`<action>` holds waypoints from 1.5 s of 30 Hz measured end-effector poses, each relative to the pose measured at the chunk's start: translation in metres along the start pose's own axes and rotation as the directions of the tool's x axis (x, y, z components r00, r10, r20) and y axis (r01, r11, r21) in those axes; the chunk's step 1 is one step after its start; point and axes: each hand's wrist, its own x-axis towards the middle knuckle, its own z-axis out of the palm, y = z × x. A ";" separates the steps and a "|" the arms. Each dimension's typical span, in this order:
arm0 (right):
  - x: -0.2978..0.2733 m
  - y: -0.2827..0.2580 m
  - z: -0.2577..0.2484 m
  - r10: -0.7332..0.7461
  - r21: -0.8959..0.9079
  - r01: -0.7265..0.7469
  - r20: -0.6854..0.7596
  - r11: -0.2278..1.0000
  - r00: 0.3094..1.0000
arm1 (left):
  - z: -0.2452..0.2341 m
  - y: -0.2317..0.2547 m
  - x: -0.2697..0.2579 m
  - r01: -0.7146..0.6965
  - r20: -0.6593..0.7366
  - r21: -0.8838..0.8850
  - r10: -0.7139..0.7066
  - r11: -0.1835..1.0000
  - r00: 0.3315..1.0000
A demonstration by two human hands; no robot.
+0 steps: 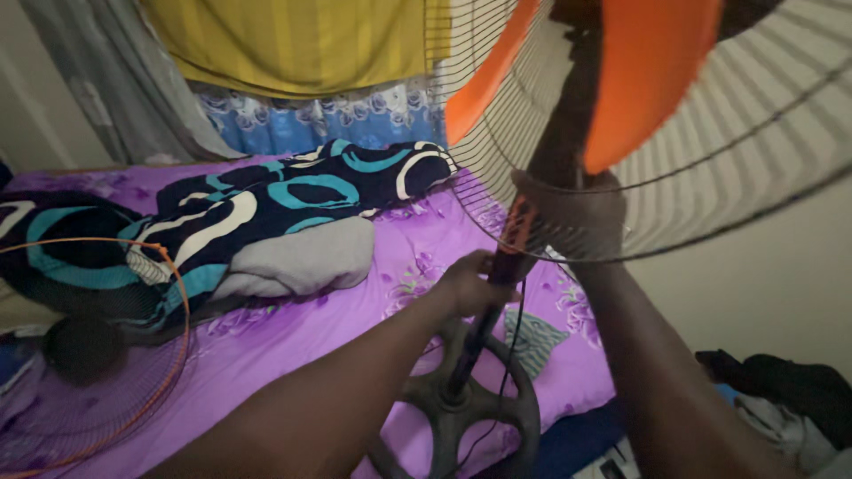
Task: The person assembles a standing fan by attaching the front grille to the fan head, securing the fan head to the stand, and adjusting the height. The person then attaches the rear grille to complete the assembly.
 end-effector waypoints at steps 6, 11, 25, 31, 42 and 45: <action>0.038 -0.026 -0.023 -0.320 0.016 0.320 0.125 0.947 0.939 | 0.005 0.019 -0.050 0.111 -0.102 0.276 -0.085 0.955 0.991; 0.061 -0.048 -0.030 -0.194 0.248 0.160 0.119 0.956 0.974 | 0.009 0.026 -0.062 0.160 -0.412 0.290 -0.028 0.944 0.911; 0.032 -0.008 0.016 0.064 0.713 -0.209 0.224 0.669 0.972 | -0.074 0.045 -0.158 0.355 -0.675 0.450 0.052 0.820 0.736; -0.007 0.000 0.044 0.452 0.469 -0.526 0.270 0.709 0.850 | -0.095 0.045 -0.218 0.539 -0.700 0.464 -0.082 0.703 0.710; -0.076 0.043 0.113 0.590 0.443 -0.740 0.447 0.506 0.672 | -0.112 0.022 -0.313 0.738 -0.706 0.355 -0.353 0.574 0.614; -0.093 0.054 0.131 0.655 0.389 -0.814 0.486 0.431 0.579 | -0.127 0.019 -0.334 0.743 -0.712 0.415 -0.322 0.525 0.624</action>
